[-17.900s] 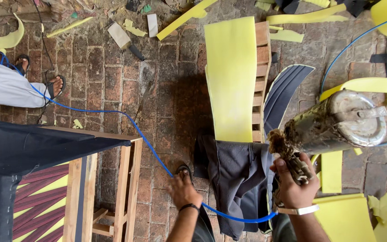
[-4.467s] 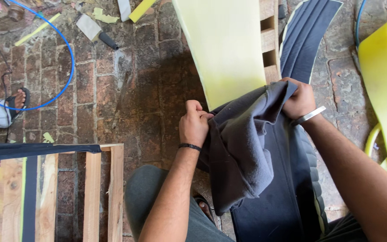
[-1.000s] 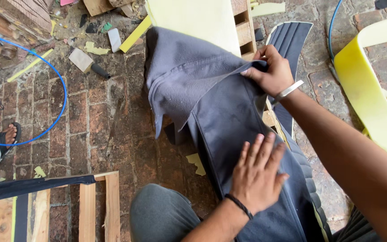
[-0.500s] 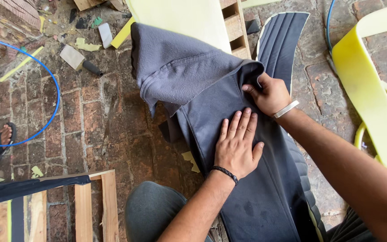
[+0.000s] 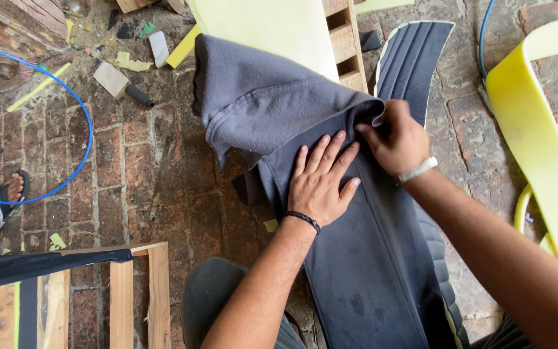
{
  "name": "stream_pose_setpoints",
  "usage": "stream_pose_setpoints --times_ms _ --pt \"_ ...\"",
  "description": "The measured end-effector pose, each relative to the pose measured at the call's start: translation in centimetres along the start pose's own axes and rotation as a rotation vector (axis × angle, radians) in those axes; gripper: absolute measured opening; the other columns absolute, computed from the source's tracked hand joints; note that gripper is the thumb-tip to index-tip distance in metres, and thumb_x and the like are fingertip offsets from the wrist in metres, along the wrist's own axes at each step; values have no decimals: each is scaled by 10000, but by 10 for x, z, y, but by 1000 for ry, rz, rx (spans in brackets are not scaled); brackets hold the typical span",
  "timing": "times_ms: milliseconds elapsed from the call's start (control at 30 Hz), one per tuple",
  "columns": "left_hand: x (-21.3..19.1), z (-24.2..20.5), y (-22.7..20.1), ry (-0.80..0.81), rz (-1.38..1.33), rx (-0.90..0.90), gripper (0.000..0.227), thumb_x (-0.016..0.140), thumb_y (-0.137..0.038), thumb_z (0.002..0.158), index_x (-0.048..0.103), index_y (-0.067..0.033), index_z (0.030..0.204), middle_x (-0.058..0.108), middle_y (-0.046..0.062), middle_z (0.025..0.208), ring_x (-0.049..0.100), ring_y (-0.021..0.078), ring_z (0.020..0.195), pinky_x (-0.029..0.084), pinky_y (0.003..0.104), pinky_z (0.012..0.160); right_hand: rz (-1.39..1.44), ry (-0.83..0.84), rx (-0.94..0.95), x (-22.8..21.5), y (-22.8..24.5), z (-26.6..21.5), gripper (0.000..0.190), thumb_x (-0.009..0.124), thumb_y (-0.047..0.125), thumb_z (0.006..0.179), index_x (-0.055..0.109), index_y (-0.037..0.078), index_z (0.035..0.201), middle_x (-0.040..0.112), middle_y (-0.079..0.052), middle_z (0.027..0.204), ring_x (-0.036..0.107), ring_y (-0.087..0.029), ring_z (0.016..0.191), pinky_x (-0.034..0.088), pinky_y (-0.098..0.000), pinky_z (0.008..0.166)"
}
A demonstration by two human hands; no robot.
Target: The person fits a dark gray fabric cover over a yellow foam cushion, smooths the edges, and uses a staple gun to secure the fabric to the cushion. They repeatedly adjust and pull the fabric to ensure a tight fit.
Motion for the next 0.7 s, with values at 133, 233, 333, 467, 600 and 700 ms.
stream_pose_setpoints --times_ms 133,233,333,467,600,700 --pt "1 -3 8 -25 -20 102 601 562 -332 991 408 -238 1564 336 61 1665 330 284 1526 220 545 1244 -61 -191 -309 -38 78 -50 373 727 147 853 572 -12 1152 594 -178 1144 575 -357 1089 464 -476 944" --pt "-25 -23 47 -206 -152 129 370 501 -153 1062 530 -379 1354 514 -97 1519 487 131 1434 358 335 1250 -91 485 -391 34 124 -109 309 740 224 787 602 203 1063 644 -62 1139 593 -274 1145 462 -437 1048" --pt "-38 -75 144 -537 -470 -407 299 529 -89 1002 771 -214 1125 817 12 1197 796 147 1114 621 256 1015 -245 628 -515 75 157 -148 694 599 542 845 437 126 1376 452 -146 1492 380 -325 1407 265 -543 1156" --pt "25 -107 195 -549 -869 -769 337 643 -162 923 621 -30 1232 693 173 1188 657 354 1109 489 430 953 -562 790 -428 126 139 -137 898 288 715 949 162 88 1580 129 -107 1665 79 -253 1532 51 -505 1213" --pt "65 -88 191 -463 -699 -783 336 565 -281 1001 685 -7 1153 718 252 1100 678 420 1005 518 471 862 -557 642 -491 136 137 -104 889 268 712 942 207 90 1573 187 -116 1647 138 -276 1517 70 -536 1198" --pt "76 -94 204 -435 -632 -972 381 517 -350 1042 676 -12 1116 739 257 1067 690 418 980 522 476 839 -516 628 -492 138 136 -99 897 285 700 951 213 59 1575 182 -133 1655 137 -285 1526 75 -534 1203"
Point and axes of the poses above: each hand's wrist, its own z-axis towards the middle knuckle, its own x-axis out of the palm, y = z × x, the point moved 10 cm from there along z, towards the middle knuckle
